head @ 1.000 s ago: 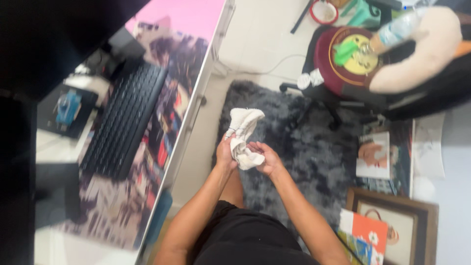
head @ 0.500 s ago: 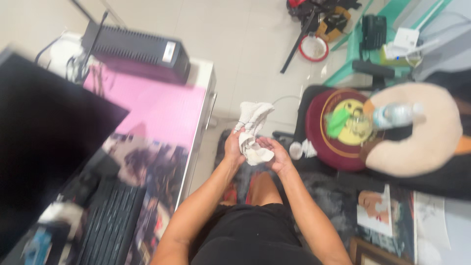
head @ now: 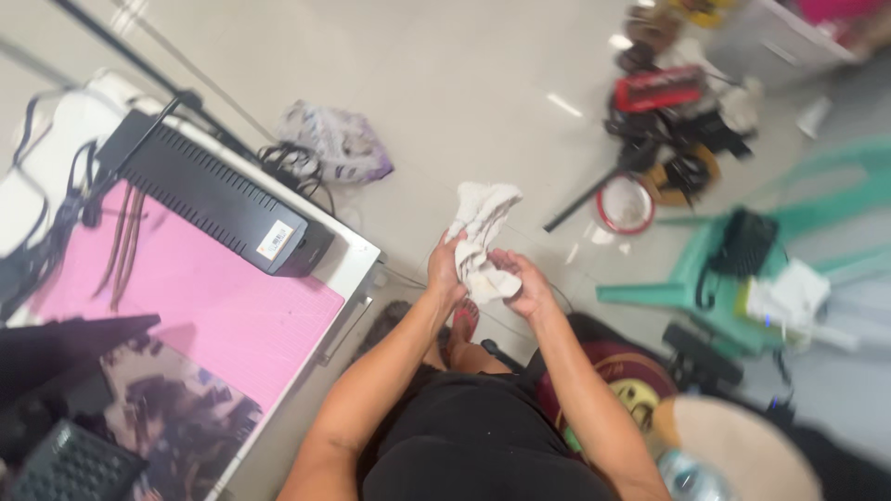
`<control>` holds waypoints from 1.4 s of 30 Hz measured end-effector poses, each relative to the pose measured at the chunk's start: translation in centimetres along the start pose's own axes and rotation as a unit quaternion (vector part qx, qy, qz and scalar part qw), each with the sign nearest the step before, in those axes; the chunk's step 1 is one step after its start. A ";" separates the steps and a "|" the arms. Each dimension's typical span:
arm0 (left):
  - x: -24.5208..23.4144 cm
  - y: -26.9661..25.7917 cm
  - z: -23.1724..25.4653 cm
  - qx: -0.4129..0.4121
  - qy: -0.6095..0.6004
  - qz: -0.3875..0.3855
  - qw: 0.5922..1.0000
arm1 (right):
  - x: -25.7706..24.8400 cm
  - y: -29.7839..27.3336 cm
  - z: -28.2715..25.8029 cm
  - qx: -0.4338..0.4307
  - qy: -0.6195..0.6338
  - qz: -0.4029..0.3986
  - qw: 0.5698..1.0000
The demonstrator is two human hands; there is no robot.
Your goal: The person wipes a desk surface with a cloth while petting a cat, then gathers trash and a stick from the floor into a bag. They proceed to organize items under a table, moving a plant pot and arranging papers and boxes.
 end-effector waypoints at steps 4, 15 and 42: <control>2.4 5.1 2.5 0.057 -0.063 0.021 0.996 | 4.6 4.3 -6.1 0.034 -0.039 -0.011 0.999; 2.1 18.5 9.1 0.186 -0.159 0.087 0.966 | 12.1 21.2 -15.0 0.139 -0.165 -0.101 0.971; 1.5 30.9 25.1 0.516 -0.402 0.373 0.658 | 53.1 61.8 -1.3 0.281 -0.680 -0.197 0.648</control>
Point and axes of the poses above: each hand's wrist, its own y-axis towards the middle knuckle, its own x-axis out of the palm, z = x × y, the point moved 1 cm from there along y, towards the middle knuckle, and after that the axes turned 7 degrees about -y, right-handed, at the moved point
